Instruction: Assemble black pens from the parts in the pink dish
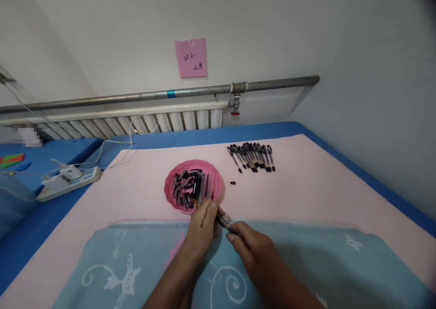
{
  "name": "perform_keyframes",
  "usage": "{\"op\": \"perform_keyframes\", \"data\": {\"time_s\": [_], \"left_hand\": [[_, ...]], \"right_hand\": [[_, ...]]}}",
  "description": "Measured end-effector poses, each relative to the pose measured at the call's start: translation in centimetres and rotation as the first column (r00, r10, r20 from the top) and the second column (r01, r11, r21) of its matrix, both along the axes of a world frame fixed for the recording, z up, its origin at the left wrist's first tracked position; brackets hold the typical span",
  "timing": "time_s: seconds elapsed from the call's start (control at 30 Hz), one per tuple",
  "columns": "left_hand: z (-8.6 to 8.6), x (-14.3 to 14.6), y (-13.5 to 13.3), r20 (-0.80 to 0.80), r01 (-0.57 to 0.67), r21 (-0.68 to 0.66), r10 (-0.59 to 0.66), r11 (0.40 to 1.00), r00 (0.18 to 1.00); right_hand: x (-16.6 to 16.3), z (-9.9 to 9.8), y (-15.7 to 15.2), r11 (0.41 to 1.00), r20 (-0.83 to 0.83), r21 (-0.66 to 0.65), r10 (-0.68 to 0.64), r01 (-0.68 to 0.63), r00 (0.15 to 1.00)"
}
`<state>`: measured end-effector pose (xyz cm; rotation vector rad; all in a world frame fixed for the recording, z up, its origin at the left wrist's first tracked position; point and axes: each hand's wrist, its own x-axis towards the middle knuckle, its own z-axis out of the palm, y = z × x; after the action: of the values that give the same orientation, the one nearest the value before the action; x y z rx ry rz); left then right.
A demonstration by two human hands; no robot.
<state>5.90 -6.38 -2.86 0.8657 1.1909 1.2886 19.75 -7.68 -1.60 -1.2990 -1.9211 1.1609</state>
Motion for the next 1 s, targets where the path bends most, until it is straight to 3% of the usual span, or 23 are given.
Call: {"op": "perform_keyframes", "data": {"time_s": [0.1,0.2,0.27,0.4,0.47,0.57,0.63,0.83,0.87,1.0], "left_hand": [[0.1,-0.1,-0.2,-0.01,0.067,0.002,-0.067,0.998,0.998],[0.1,-0.1,-0.4,0.039,0.094,-0.015,-0.094,0.995,0.995],[0.2,0.1,-0.5,0.089,0.102,-0.023,-0.099,0.995,0.991],[1.0,0.9,0.0,0.165,-0.013,-0.021,0.017,1.0,0.986],[1.8,1.3,0.5,0.291,-0.113,-0.029,0.117,0.993,0.949],[2.9,1.6,1.2,0.592,-0.094,-0.095,0.132,0.991,0.795],[3.3,1.8,1.4,0.693,-0.047,-0.113,0.113,0.992,0.712],[3.4,1.3,2.0,0.701,-0.115,-0.192,0.219,0.975,0.679],[3.6,0.6,2.2,0.694,-0.12,-0.196,0.224,0.973,0.684],[5.0,-3.3,2.8,0.674,-0.327,-0.13,0.325,0.936,0.663]], "right_hand": [[0.2,0.4,0.1,0.955,-0.157,-0.296,-0.022,-0.026,0.987],[0.3,0.8,0.3,0.767,-0.34,-0.629,-0.126,-0.126,0.932],[0.2,0.8,0.4,0.688,-0.409,-0.704,-0.191,-0.176,0.892],[-0.4,0.5,0.2,0.717,-0.382,-0.686,-0.212,-0.122,0.9],[-0.6,0.1,0.0,0.731,-0.37,-0.674,-0.207,-0.108,0.906],[-0.9,-0.3,-0.3,0.733,-0.401,-0.667,-0.2,-0.135,0.894],[-1.0,-0.6,-0.4,0.735,-0.424,-0.657,-0.18,-0.165,0.888],[-0.9,-1.0,-0.9,0.787,-0.402,-0.6,-0.142,-0.143,0.905],[-0.8,-1.0,-1.2,0.779,-0.387,-0.614,-0.153,-0.13,0.909],[0.2,-0.9,-3.0,0.705,-0.372,-0.699,-0.218,-0.118,0.902]]}}
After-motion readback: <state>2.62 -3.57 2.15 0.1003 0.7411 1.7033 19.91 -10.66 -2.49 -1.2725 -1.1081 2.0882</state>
